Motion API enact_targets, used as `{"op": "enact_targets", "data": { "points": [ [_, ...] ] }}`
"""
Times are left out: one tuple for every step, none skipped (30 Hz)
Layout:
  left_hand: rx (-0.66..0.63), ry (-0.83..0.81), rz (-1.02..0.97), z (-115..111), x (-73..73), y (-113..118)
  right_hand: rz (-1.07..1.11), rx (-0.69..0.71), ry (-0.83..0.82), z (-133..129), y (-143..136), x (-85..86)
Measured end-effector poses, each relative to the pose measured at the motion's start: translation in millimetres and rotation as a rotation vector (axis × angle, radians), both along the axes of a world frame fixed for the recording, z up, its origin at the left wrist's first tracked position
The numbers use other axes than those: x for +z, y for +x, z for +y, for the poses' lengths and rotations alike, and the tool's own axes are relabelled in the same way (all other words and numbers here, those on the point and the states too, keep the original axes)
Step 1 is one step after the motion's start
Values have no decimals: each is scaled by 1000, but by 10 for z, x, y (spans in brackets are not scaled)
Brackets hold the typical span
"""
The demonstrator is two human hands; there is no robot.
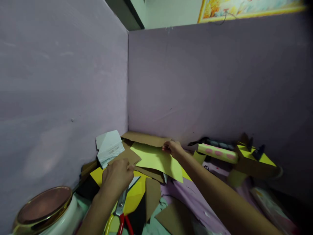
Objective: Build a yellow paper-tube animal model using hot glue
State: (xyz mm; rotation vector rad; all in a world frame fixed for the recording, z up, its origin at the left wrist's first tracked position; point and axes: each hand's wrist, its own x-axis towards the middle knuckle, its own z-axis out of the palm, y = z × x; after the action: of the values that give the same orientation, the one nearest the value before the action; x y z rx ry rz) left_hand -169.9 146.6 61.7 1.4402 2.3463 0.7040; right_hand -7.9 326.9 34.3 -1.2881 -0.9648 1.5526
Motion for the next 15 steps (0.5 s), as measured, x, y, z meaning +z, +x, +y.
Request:
{"op": "enact_targets", "data": {
  "points": [
    [5, 48, -76, 8, -14, 2, 12, 0, -4, -82, 10, 92],
    [-1, 83, -155, 20, -28, 8, 29, -1, 3, -185, 26, 191],
    [-20, 100, -238, 35, -40, 22, 48, -2, 19, -312, 48, 289],
    [-49, 105, -332, 50, -47, 49, 69, -8, 39, -464, 78, 376],
    [-83, 114, -446, 63, -47, 95, 90, -18, 67, -641, 115, 440],
    [-122, 127, -575, 69, -42, 162, 112, -28, 95, -841, 162, 473],
    [-164, 145, -706, 66, -34, 254, 134, -39, 130, -1064, 221, 466],
    [-207, 169, -831, 51, -27, 371, 152, -47, 158, -1304, 294, 418],
    [-243, 198, -946, 23, -26, 510, 162, -49, 177, -1560, 384, 329],
    [-280, 223, -1047, -18, -34, 668, 161, -58, 191, -1823, 492, 208],
    [-292, 256, -1132, -73, -56, 838, 94, -27, 237, -2087, 619, 67],
    [-282, 281, -1204, -139, -91, 1011, -2, 6, 280, -2342, 763, -80],
    [-277, 288, -1268, -215, -138, 1179, -120, 51, 309, -2579, 923, -220],
    [-276, 268, -1327, -302, -193, 1332, -169, 69, 309, -2787, 1095, -341],
    [-287, 238, -1378, -398, -251, 1464, -198, 83, 310, -2958, 1275, -438]
  ]
}}
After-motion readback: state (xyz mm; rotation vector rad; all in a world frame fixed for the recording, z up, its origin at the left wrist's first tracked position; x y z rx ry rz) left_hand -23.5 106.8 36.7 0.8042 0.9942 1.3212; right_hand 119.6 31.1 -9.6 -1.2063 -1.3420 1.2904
